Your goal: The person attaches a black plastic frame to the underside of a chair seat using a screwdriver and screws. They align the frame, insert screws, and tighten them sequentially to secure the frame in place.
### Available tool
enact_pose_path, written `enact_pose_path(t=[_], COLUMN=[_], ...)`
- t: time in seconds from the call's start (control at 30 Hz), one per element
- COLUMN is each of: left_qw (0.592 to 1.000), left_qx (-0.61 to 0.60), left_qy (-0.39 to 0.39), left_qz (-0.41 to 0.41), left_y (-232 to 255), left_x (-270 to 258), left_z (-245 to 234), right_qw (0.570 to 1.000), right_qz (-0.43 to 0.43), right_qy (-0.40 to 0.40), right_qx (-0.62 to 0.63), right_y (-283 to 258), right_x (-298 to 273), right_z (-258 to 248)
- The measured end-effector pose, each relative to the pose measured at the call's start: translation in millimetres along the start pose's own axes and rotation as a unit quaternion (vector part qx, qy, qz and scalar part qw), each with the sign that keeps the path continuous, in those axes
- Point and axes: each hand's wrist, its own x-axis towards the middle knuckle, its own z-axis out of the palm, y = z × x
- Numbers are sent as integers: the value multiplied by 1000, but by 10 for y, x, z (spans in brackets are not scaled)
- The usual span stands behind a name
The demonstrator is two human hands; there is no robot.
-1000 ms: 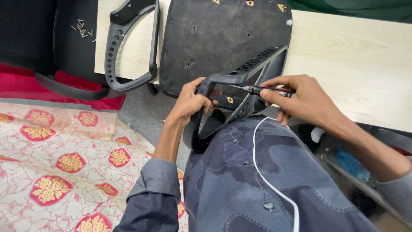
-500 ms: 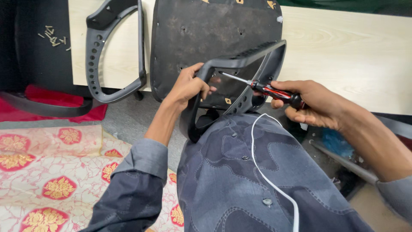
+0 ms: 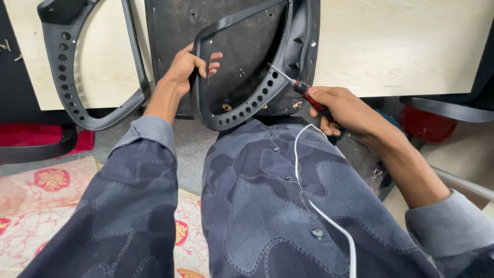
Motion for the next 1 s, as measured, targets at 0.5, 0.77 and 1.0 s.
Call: enact_pose_path(t=[0.5,0.77,1.0], left_qw=[825,835,776], left_qx=[451,481,552], left_qy=[303,223,241], left_qz=[155,148,187], left_y=[-700,-1081,-1471], left_x=[706,488,551], left_z=[-524,279,521], right_qw=[997,981,983], right_qz=[-19,-43,-29], right_qy=[13,45,33], right_qx=[-74,-182,-176], right_y=[-37,25,97], right_x=[161,393,622], right_z=[293,255,232])
